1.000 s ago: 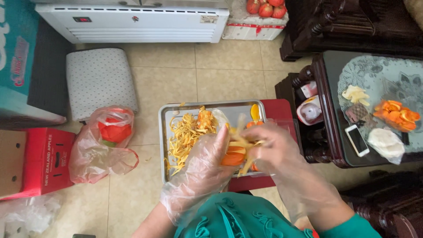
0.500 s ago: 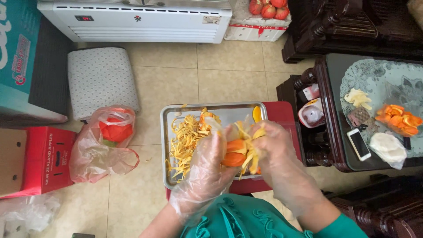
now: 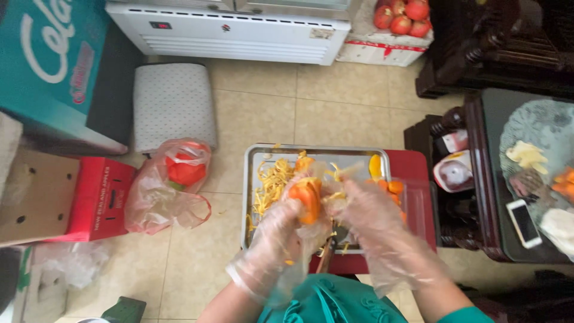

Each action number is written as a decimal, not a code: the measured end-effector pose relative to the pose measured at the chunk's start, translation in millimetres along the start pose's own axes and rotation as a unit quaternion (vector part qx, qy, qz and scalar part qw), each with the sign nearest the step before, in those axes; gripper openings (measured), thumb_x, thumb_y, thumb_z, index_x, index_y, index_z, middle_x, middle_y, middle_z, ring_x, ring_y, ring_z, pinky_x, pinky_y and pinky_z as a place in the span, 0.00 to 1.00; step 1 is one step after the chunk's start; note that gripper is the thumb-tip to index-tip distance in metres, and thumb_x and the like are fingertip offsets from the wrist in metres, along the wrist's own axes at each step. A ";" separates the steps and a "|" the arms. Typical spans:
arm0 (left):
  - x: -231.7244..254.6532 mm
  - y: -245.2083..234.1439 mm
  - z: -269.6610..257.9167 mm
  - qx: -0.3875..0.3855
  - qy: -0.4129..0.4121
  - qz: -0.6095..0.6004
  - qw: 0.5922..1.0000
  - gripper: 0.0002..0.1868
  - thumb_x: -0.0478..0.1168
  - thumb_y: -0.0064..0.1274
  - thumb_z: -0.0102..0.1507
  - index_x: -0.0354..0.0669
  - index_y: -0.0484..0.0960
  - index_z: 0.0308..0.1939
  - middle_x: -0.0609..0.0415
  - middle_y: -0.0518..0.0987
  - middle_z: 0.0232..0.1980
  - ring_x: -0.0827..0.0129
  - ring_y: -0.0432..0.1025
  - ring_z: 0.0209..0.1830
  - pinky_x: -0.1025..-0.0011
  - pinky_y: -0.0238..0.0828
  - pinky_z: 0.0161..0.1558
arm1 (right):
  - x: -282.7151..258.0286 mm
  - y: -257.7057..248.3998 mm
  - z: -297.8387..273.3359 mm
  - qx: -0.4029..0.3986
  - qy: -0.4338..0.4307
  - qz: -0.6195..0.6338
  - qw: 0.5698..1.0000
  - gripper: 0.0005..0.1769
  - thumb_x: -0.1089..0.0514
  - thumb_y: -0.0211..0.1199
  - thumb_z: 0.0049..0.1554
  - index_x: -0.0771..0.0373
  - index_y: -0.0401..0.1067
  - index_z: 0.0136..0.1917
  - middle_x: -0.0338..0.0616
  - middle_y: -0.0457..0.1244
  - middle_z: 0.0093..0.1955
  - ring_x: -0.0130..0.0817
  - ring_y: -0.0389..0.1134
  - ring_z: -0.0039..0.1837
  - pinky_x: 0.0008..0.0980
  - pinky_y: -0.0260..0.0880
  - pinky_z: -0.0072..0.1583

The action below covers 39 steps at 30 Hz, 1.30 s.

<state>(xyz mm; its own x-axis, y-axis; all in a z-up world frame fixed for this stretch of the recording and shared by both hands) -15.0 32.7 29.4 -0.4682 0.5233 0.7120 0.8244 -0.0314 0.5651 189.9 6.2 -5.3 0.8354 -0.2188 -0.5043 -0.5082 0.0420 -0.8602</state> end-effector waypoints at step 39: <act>-106.4 -44.6 88.6 0.187 -0.216 -0.181 0.941 0.24 0.55 0.49 0.67 0.49 0.80 0.62 0.41 0.70 0.78 0.38 0.52 0.83 0.38 0.34 0.81 | 110.6 264.8 -68.7 -0.018 0.114 0.569 0.814 0.24 0.54 0.62 0.58 0.75 0.77 0.61 0.57 0.67 0.39 0.45 0.73 0.41 0.22 0.72 0.43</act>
<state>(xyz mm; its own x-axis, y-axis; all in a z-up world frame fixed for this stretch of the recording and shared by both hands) 26.2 53.8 -108.5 -0.6330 0.7423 0.2198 0.7282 0.4744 0.4947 133.3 -73.9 -283.6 -0.2388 -0.2339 -0.9425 -0.9354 0.3160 0.1586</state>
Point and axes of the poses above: each hand's wrist, its own z-axis towards the middle knuckle, its own y-axis out of the palm, x = y × z, the point moved 2 cm from there along z, towards the middle knuckle
